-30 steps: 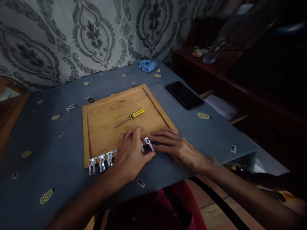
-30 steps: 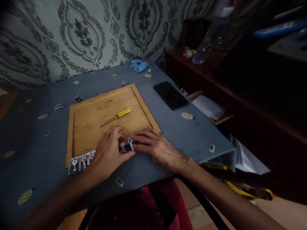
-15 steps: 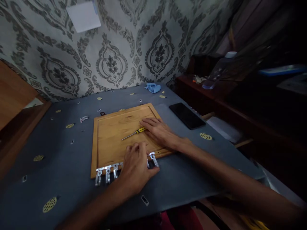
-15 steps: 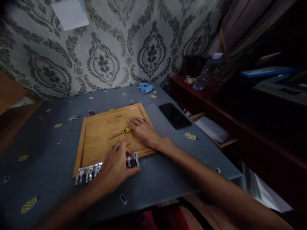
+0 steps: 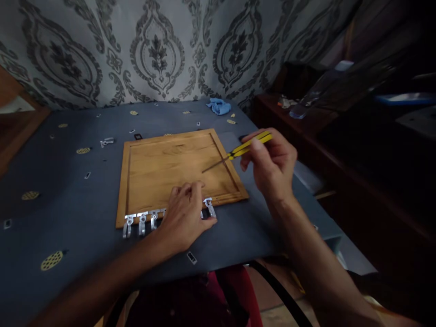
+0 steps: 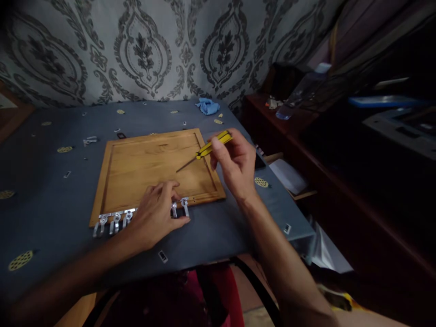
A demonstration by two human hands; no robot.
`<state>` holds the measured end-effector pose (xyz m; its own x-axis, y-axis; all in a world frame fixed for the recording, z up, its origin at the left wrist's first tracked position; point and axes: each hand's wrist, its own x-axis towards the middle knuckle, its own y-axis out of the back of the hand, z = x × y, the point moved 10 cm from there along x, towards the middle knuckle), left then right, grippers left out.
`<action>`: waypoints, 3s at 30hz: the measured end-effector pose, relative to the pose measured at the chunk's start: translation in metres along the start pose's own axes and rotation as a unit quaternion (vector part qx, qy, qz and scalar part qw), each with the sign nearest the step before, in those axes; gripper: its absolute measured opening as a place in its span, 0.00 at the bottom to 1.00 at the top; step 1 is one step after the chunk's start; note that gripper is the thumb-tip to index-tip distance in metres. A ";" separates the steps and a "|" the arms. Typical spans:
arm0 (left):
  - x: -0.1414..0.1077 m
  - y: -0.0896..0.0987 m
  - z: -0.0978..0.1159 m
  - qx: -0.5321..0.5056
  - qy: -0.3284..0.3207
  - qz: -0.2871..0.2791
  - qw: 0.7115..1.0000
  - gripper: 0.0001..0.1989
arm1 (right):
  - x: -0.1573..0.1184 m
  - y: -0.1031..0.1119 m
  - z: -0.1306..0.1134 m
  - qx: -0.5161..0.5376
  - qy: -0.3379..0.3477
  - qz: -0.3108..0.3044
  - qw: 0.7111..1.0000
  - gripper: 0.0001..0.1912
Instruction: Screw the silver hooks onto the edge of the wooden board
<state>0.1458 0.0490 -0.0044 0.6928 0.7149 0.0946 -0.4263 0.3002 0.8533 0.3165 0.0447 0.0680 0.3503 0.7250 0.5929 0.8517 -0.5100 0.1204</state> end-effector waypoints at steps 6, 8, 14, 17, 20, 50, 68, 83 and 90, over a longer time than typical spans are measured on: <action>-0.001 0.000 0.000 -0.003 -0.008 0.004 1.000 0.30 | -0.036 -0.004 -0.002 0.074 -0.032 0.052 0.995 0.15; 0.000 -0.001 -0.001 -0.003 -0.001 -0.003 1.000 0.30 | -0.043 -0.009 0.000 0.070 -0.035 0.032 0.996 0.14; 0.000 -0.001 -0.002 -0.004 0.016 -0.011 1.000 0.32 | -0.049 -0.016 0.000 0.028 -0.027 -0.018 0.999 0.13; 0.000 -0.001 -0.001 -0.005 0.010 -0.005 1.000 0.31 | -0.049 -0.018 -0.003 -0.003 -0.020 -0.028 0.999 0.14; 0.000 -0.001 -0.001 -0.001 0.005 -0.001 1.000 0.31 | -0.048 -0.020 -0.003 -0.011 -0.018 -0.038 0.999 0.15; 0.000 -0.004 -0.002 0.005 0.015 -0.031 0.999 0.30 | -0.046 -0.034 -0.010 0.048 -0.023 -0.086 0.995 0.11; 0.000 -0.004 0.000 0.013 -0.002 -0.026 1.000 0.29 | -0.040 -0.070 0.001 0.114 -0.160 -0.258 0.946 0.17; 0.000 -0.005 -0.001 -0.003 0.007 -0.037 0.999 0.27 | -0.037 -0.047 0.012 0.152 -0.166 -0.168 0.960 0.17; 0.000 -0.004 -0.001 -0.002 0.006 -0.036 0.999 0.28 | -0.037 -0.046 0.011 0.141 -0.150 -0.172 0.964 0.12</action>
<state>0.1471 0.0485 -0.0082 0.7143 0.6993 0.0265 -0.3786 0.3543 0.8551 0.2686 0.0470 0.0319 0.0900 0.9512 0.2953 0.9946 -0.1013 0.0231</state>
